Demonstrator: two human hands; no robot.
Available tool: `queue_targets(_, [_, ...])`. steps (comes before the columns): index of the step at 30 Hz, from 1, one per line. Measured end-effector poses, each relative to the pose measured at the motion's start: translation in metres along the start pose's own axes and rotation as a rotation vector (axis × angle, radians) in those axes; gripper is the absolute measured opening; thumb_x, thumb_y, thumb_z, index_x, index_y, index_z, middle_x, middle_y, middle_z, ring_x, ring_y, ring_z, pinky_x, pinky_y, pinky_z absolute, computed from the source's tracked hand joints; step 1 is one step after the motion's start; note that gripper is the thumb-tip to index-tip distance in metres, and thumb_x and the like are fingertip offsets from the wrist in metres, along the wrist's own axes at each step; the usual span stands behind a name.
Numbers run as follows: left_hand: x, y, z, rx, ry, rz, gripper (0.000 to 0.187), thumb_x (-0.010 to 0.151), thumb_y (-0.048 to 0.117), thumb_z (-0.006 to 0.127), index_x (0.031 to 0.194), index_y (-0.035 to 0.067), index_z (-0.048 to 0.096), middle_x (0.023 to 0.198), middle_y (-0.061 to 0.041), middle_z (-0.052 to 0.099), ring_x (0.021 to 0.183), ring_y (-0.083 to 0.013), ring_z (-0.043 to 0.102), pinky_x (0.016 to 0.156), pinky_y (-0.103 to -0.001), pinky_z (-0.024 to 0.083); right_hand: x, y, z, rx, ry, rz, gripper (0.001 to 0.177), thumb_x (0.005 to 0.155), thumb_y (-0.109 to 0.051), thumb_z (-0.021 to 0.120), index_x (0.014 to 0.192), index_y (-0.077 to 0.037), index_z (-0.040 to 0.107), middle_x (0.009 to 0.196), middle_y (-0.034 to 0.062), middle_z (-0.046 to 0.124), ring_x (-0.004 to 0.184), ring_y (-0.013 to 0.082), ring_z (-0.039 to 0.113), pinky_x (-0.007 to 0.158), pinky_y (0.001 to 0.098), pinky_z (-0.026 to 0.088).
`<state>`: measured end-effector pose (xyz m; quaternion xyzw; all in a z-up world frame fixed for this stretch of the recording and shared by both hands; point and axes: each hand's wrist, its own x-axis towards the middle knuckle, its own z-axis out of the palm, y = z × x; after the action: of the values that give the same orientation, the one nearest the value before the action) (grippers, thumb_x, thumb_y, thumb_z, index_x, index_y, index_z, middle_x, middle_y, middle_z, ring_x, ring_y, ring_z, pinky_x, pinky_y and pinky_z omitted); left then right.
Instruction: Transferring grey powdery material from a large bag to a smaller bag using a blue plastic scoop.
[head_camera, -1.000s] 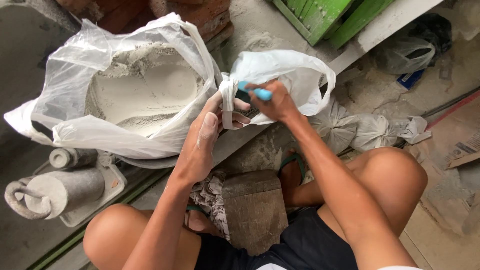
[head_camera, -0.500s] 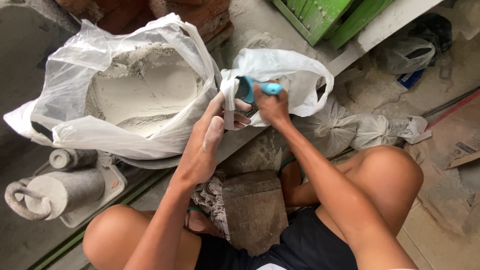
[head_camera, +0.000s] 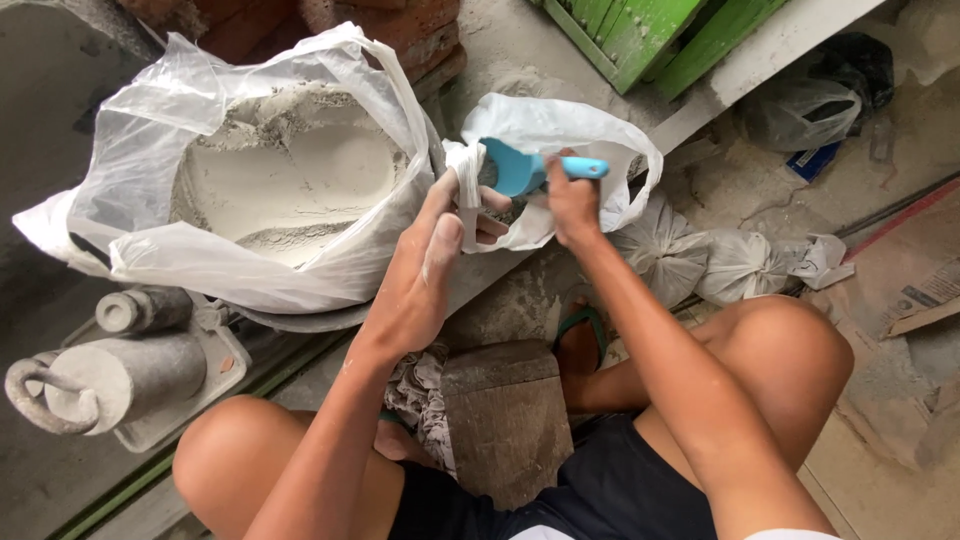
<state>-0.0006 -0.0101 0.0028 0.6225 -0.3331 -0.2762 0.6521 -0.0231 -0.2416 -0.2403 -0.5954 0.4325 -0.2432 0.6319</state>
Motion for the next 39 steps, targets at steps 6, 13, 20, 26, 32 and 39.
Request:
queue_targets(6, [0.003,0.004,-0.001,-0.061,0.055,-0.028,0.083,0.106,0.058,0.025,0.156,-0.007,0.025,0.132,-0.022,0.058,0.117,-0.0306,0.062,0.108,-0.046,0.051,0.043,0.019,-0.041,0.303,-0.111,0.260,0.063,0.094,-0.041,0.073,0.146,-0.014,0.053,0.117,0.0240,0.065,0.096,0.0483,0.075,0.075,0.0597,0.068])
queue_targets(13, [0.003,0.015,0.003,-0.033,0.114,-0.025,0.081,0.105,0.060,0.022,0.147,-0.007,0.038,0.126,-0.022,0.060,0.114,-0.0317,0.064,0.106,-0.047,0.052,0.006,-0.063,-0.062,0.408,-0.220,0.197,0.055,0.095,-0.040,0.068,0.141,-0.011,0.058,0.112,0.0275,0.067,0.098,0.0501,0.075,0.082,0.0656,0.064])
queue_targets(20, [0.004,0.025,0.006,0.121,0.220,-0.119,0.072,0.103,0.064,0.023,0.126,0.006,0.059,0.111,-0.013,0.068,0.109,-0.0238,0.067,0.100,-0.040,0.049,0.014,-0.079,-0.119,0.404,-0.243,0.262,0.051,0.090,-0.050,0.068,0.131,-0.020,0.068,0.110,0.0261,0.071,0.097,0.0504,0.075,0.086,0.0676,0.064])
queue_targets(26, [0.007,0.016,0.008,0.153,0.308,-0.136,0.059,0.105,0.059,0.038,0.125,0.007,0.059,0.113,-0.010,0.069,0.105,-0.0206,0.067,0.099,-0.039,0.051,-0.015,-0.142,-0.159,0.415,-0.262,0.269,0.052,0.086,-0.055,0.066,0.129,-0.025,0.069,0.106,0.0200,0.073,0.098,0.0477,0.075,0.093,0.0652,0.063])
queue_targets(32, [0.000,0.022,0.013,0.339,0.254,-0.078,0.065,0.106,0.053,0.045,0.137,-0.004,0.053,0.121,-0.029,0.067,0.112,-0.0437,0.068,0.098,-0.055,0.053,-0.038,-0.186,-0.177,0.461,-0.274,0.271,0.038,0.085,-0.052,0.069,0.112,-0.027,0.077,0.099,0.0199,0.074,0.094,0.0467,0.076,0.097,0.0657,0.062])
queue_targets(39, [-0.028,0.039,-0.006,0.708,0.251,0.040,0.056,0.101,0.039,0.056,0.138,-0.004,0.058,0.131,-0.025,0.067,0.117,-0.0374,0.064,0.092,-0.043,0.052,-0.082,-0.237,-0.140,0.525,-0.318,0.118,0.061,0.081,-0.048,0.067,0.131,-0.012,0.064,0.126,0.0189,0.072,0.126,0.0371,0.070,0.100,0.0641,0.062])
